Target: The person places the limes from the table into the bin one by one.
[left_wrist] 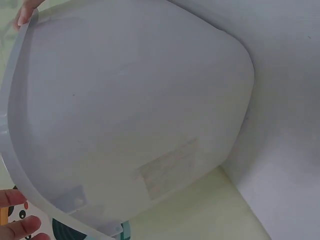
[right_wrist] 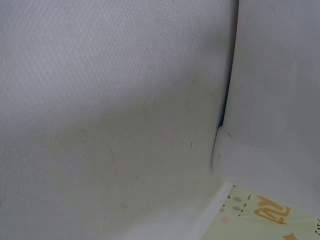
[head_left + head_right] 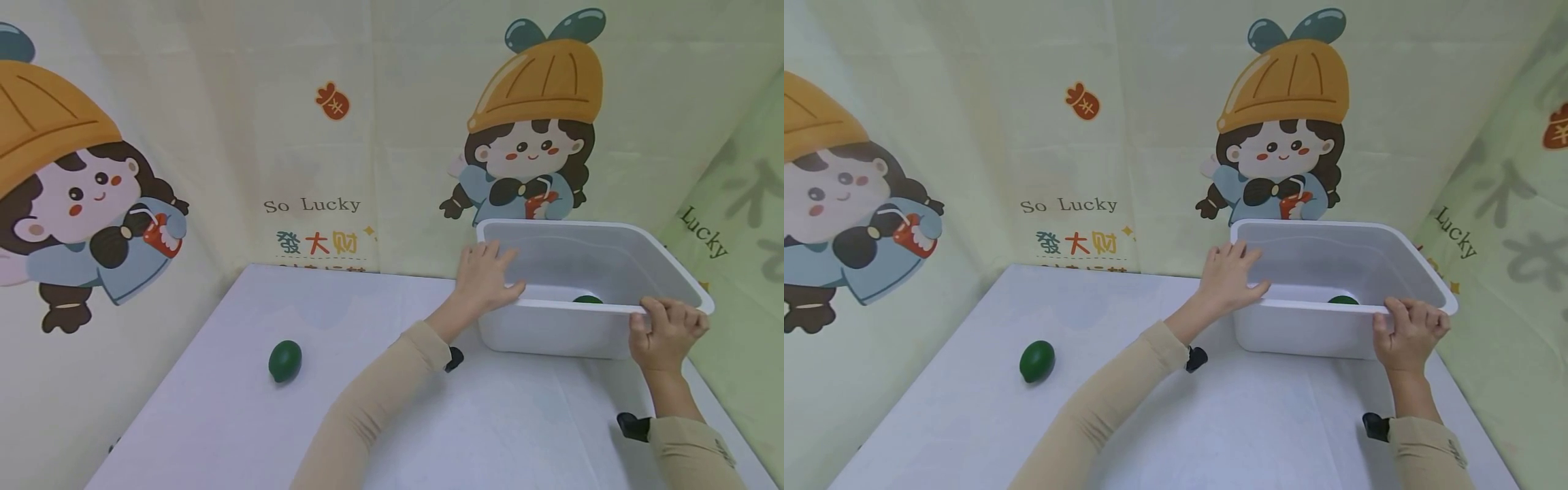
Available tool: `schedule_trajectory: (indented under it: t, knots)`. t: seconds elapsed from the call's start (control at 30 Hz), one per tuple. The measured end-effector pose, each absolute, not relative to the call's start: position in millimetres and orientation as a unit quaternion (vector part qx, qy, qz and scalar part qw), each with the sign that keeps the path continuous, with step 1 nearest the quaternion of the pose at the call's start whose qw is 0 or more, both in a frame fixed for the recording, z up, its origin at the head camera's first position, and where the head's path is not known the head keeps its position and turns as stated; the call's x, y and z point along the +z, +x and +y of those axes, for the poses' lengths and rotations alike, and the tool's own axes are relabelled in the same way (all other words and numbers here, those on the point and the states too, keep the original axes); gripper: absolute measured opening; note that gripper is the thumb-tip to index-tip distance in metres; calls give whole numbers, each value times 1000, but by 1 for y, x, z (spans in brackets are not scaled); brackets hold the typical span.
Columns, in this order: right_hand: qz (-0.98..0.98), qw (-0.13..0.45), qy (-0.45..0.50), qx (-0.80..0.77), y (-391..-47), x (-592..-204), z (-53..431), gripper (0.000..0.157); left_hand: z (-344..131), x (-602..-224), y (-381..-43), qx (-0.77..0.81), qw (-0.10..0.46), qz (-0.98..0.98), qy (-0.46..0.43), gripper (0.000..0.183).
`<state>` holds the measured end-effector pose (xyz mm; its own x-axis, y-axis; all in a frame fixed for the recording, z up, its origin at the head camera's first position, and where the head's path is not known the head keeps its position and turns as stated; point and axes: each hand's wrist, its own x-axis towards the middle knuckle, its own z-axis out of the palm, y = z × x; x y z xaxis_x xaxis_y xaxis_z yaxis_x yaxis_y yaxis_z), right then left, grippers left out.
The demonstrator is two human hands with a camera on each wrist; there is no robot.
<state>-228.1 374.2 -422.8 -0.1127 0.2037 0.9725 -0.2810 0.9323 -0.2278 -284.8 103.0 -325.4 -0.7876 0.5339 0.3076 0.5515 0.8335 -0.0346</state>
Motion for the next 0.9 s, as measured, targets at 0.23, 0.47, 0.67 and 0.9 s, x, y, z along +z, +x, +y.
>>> schedule_trajectory:
  t: [0.23,0.47,0.67,0.9]
  knots:
    - [-719,667,28,192,-224,-414,365,62,93,-328,-279,-29,167,-943,-288,51]
    - [-723,665,26,187,-227,-422,373,62,82,-329,-273,-31,179,-944,-276,48]
    - [-726,661,29,186,-227,-425,377,60,70,-331,-267,-54,193,-942,-270,47]
    - [-728,661,30,183,-229,-430,382,61,52,-338,-264,-76,201,-944,-252,46]
